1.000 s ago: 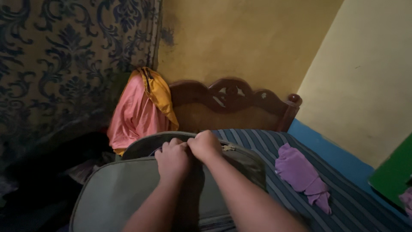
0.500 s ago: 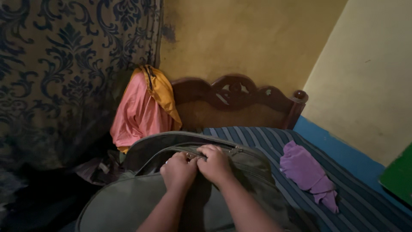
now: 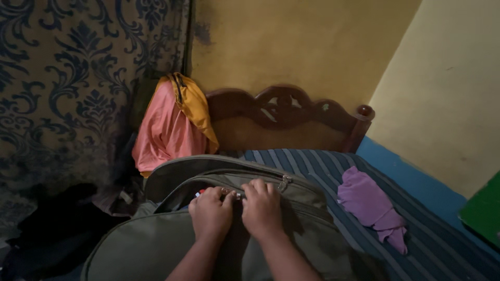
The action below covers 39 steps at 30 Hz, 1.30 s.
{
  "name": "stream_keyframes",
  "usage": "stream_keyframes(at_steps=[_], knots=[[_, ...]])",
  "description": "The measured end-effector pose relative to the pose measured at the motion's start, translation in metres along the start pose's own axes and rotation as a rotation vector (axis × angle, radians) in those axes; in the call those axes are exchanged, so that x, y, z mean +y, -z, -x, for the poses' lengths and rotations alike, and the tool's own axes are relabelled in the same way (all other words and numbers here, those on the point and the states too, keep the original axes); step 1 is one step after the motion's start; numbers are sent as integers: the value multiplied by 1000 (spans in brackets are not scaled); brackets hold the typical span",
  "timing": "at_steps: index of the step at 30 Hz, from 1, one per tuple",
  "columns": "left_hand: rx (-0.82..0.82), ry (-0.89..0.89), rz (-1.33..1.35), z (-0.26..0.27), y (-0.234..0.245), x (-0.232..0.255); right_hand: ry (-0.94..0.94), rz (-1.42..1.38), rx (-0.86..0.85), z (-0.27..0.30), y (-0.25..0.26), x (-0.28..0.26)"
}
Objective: The person places toiletries, a bottle, and folded clothes into a bag and then zips it shut.
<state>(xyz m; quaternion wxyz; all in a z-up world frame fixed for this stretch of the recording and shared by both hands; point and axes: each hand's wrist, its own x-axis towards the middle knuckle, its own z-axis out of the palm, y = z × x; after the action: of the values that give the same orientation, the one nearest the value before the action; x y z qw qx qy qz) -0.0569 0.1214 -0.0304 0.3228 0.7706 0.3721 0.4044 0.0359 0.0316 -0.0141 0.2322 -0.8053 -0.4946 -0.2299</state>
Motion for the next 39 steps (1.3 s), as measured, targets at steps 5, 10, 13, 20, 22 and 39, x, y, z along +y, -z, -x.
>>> stream_keyframes(at_steps=[5, 10, 13, 20, 22, 39], knots=[[-22, 30, 19, 6, 8, 7, 47, 44, 5, 6, -5, 3], [12, -112, -60, -6, 27, 43, 176, 83, 142, -2, 8, 15], [-76, -27, -142, -17, 41, 68, 226, 171, 142, -8, 27, 26], [-81, 398, -274, -66, 106, -9, 152, 27, 104, -5, 32, 31], [-67, 429, -290, -66, 130, -50, 130, 15, 69, -3, 24, 29], [-29, 679, -216, -46, 144, -72, -281, -52, -324, -16, 35, 27]])
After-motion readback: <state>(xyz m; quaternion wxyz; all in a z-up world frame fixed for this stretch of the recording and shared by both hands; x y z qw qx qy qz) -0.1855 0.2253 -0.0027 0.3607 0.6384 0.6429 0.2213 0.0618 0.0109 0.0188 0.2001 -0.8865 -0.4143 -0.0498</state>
